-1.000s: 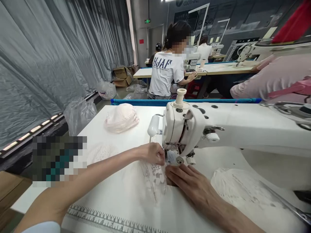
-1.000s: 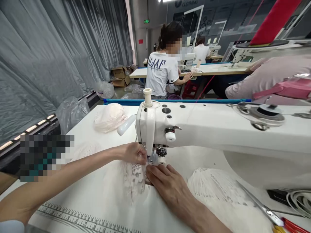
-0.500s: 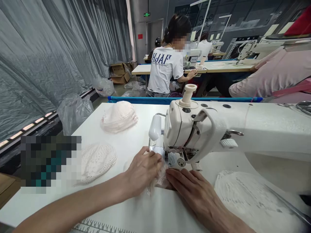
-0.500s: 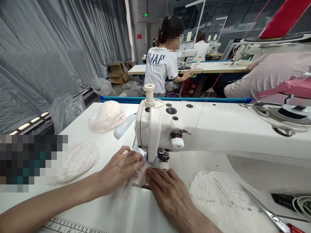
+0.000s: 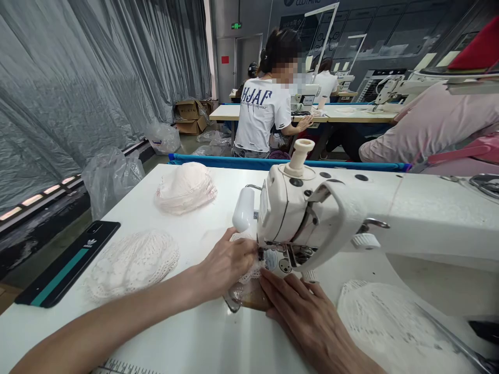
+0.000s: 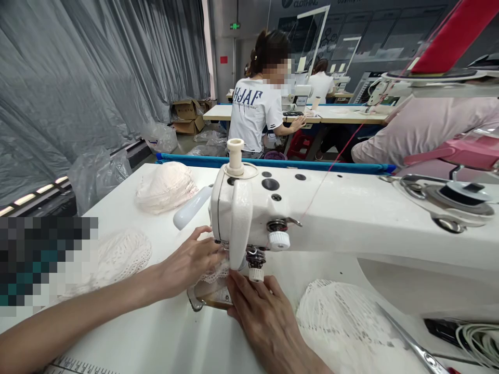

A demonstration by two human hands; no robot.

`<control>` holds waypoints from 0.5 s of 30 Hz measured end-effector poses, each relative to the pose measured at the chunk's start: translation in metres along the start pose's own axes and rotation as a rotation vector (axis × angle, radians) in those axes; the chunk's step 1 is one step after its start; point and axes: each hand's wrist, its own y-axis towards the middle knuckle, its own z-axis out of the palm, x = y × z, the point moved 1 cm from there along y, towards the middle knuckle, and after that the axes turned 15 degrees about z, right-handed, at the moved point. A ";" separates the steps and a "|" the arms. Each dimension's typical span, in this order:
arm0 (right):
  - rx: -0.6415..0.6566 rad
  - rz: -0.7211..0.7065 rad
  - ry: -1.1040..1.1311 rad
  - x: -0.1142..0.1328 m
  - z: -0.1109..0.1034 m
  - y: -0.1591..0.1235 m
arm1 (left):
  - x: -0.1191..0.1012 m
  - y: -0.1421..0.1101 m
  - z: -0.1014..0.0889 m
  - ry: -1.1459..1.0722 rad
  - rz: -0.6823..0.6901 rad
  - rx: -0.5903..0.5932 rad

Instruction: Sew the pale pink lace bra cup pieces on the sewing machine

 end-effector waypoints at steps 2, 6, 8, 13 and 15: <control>0.008 -0.007 0.045 0.000 -0.002 0.000 | -0.009 -0.002 -0.004 -0.046 0.005 -0.036; 0.021 -0.017 0.090 0.001 -0.003 -0.001 | -0.023 -0.005 -0.009 -0.060 0.033 -0.007; 0.008 -0.020 0.089 0.002 -0.003 -0.001 | -0.024 -0.004 -0.009 -0.043 0.021 -0.005; -0.013 -0.014 0.107 0.004 -0.004 0.000 | -0.023 -0.002 -0.008 -0.024 0.022 -0.017; -0.002 -0.002 0.112 0.005 -0.004 0.000 | -0.023 -0.002 -0.007 -0.005 0.030 -0.027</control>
